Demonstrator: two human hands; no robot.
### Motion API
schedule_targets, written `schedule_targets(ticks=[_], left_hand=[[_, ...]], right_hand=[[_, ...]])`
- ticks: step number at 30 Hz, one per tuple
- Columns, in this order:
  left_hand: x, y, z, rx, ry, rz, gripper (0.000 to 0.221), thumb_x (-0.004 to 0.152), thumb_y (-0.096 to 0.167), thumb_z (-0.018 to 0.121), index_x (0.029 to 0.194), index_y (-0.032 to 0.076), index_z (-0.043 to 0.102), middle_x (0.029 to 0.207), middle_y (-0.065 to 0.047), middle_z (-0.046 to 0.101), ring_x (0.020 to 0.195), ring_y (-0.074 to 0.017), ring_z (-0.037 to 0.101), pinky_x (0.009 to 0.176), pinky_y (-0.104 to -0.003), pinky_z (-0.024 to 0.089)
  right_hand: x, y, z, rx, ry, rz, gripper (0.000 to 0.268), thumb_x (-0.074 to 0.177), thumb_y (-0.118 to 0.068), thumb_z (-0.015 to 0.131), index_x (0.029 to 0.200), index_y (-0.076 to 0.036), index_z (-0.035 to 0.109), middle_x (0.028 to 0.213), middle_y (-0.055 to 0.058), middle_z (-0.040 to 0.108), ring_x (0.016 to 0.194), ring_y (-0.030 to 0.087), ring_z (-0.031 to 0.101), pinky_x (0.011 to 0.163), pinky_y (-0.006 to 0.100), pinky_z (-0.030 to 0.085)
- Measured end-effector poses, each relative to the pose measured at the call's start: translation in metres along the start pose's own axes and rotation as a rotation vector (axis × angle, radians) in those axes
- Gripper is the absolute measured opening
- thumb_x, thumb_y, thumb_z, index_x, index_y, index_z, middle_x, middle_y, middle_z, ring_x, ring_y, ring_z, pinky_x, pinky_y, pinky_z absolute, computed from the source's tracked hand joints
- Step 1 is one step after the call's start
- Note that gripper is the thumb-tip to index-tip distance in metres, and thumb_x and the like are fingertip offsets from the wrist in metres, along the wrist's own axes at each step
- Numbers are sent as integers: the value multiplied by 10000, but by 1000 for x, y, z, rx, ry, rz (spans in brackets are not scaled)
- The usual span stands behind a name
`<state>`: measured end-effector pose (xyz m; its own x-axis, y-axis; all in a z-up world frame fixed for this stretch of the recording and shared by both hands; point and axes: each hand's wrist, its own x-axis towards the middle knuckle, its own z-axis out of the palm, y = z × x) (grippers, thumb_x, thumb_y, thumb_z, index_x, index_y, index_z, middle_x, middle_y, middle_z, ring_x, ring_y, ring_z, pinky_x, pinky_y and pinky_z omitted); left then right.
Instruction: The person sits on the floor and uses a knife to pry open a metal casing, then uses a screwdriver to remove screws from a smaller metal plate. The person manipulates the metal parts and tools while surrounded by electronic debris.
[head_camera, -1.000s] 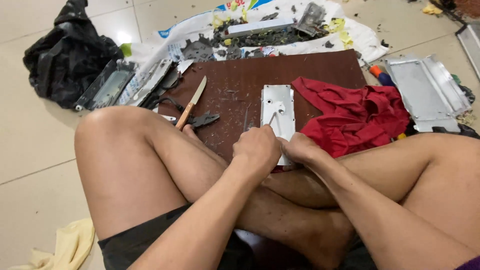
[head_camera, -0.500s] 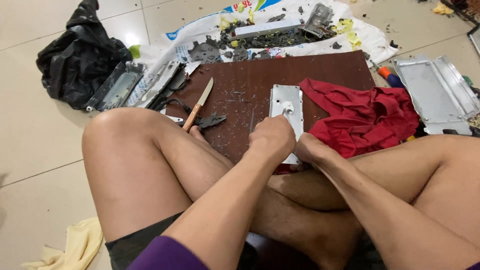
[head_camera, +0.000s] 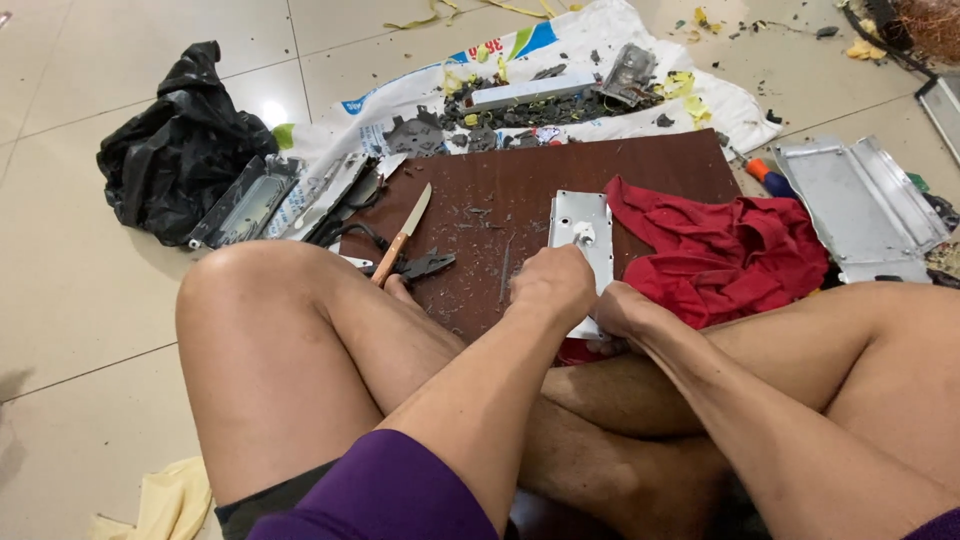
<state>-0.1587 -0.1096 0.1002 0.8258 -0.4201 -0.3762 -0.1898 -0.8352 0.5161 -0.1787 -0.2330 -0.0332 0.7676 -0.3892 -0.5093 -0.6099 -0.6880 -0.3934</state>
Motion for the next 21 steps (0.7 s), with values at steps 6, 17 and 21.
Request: schedule_targets(ticks=[6,17,21], left_hand=[[15,-9,11,-55,32,-25,326,924,84,551,1098,-94,762,1062,-320,760,1104,-518,715,805,-681,571],[-2,-4,21,-88,18,-48,346,961,45,531,1218,-94,716,1147,-328,738,1150,-533,696,866,-677,577],[-13,2,24,0,17,-69,471,990,19,493,1448,-74,556,1215,-318,707,1161,-539,681,870,-729,554]], right_hand=[[10,8,9,15,7,7,732,851,-725,628,1293,-150,730,1168,127,777,1155,310,740,933,490,587],[32,14,29,41,25,35,754,780,-792,654,1268,-224,744,1134,80,785,1124,282,754,910,470,591],[42,18,34,52,32,52,764,750,-821,666,1258,-256,750,1119,59,789,1110,270,760,900,461,592]])
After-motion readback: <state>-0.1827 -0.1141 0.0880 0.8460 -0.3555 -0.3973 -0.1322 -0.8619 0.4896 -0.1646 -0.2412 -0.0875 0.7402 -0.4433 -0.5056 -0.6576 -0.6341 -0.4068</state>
